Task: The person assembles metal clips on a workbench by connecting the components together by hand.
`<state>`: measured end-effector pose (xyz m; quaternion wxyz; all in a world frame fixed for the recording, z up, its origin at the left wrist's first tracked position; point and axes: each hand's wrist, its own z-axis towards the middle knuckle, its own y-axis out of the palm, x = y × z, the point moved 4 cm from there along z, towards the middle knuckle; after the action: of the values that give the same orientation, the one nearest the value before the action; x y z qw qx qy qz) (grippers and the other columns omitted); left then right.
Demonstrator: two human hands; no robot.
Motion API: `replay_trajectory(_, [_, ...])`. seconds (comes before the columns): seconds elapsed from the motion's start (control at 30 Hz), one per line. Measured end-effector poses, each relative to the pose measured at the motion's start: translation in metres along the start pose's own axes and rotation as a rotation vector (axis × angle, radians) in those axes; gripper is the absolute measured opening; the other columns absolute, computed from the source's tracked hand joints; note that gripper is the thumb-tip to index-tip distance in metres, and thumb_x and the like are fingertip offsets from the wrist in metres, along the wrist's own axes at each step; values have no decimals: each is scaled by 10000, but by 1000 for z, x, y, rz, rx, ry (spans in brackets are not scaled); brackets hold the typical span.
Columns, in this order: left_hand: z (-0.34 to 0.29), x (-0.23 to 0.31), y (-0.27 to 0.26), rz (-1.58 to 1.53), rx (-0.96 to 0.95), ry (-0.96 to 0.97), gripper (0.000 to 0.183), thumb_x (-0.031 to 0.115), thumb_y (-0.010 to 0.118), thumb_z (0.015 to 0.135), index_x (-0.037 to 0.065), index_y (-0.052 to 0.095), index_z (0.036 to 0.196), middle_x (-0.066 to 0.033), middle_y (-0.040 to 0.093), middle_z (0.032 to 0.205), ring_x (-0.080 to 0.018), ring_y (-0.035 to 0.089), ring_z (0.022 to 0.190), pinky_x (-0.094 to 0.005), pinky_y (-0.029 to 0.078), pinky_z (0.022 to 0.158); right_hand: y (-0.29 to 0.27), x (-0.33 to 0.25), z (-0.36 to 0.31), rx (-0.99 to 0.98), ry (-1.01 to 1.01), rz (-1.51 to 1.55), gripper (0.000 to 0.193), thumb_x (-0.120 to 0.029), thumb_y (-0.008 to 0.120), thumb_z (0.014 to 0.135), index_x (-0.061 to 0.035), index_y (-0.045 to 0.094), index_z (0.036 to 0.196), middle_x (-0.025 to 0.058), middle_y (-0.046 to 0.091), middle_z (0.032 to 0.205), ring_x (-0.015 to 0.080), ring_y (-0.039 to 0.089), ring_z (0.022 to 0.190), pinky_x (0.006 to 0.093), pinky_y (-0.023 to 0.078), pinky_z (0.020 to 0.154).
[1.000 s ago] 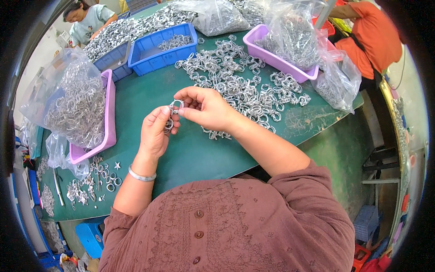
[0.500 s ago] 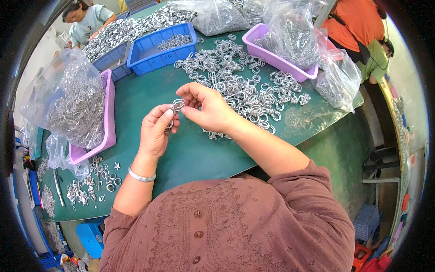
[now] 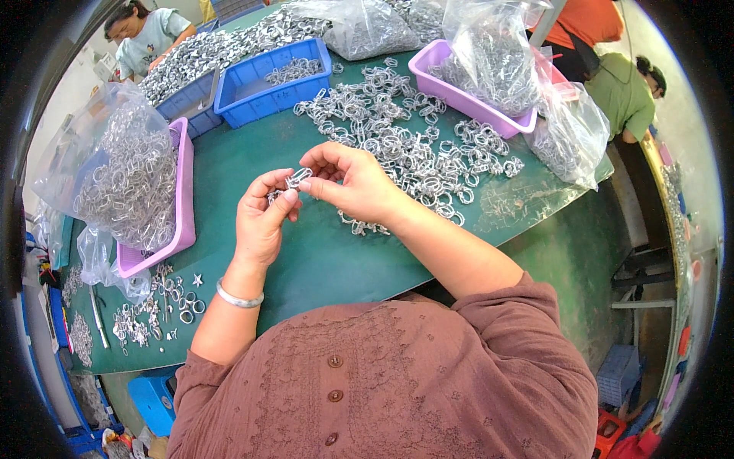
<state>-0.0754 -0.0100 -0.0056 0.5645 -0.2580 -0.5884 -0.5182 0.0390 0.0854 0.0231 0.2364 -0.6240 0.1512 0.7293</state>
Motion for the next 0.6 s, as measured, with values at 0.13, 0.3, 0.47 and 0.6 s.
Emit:
replay_trajectory(0.13, [0, 2, 0, 84, 3, 48, 279, 28, 604, 768, 22, 537, 1039, -23, 563, 853, -73, 510, 669, -185, 420, 553, -1, 2, 0, -2, -55, -55, 268, -27, 603, 772, 5, 510, 1021, 28, 553, 894, 82, 523, 807, 221, 450, 713])
replay_trajectory(0.3, [-1, 7, 6, 70, 26, 68, 290, 27, 607, 763, 9, 538, 1044, -21, 563, 868, -68, 501, 669, -180, 419, 567, -2, -1, 0, -4, -102, -49, 325, -3, 612, 753, 7, 494, 1056, 37, 539, 924, 85, 507, 801, 224, 447, 712])
replay_trajectory(0.47, [-1, 3, 2, 105, 21, 43, 279, 42, 620, 769, 14, 548, 1038, -1, 575, 856, -38, 494, 682, -165, 415, 563, 1, -4, -2, -26, -131, -77, 375, 4, 616, 743, -2, 480, 1092, 48, 537, 955, 93, 507, 815, 232, 446, 726])
replay_trajectory(0.6, [0, 2, 2, 122, -1, 55, 274, 50, 604, 778, 5, 541, 1040, -22, 570, 863, -68, 497, 665, -186, 418, 569, 0, -4, -1, 9, -191, -93, 386, -28, 629, 723, -9, 490, 1082, 60, 562, 941, 104, 545, 772, 235, 451, 669])
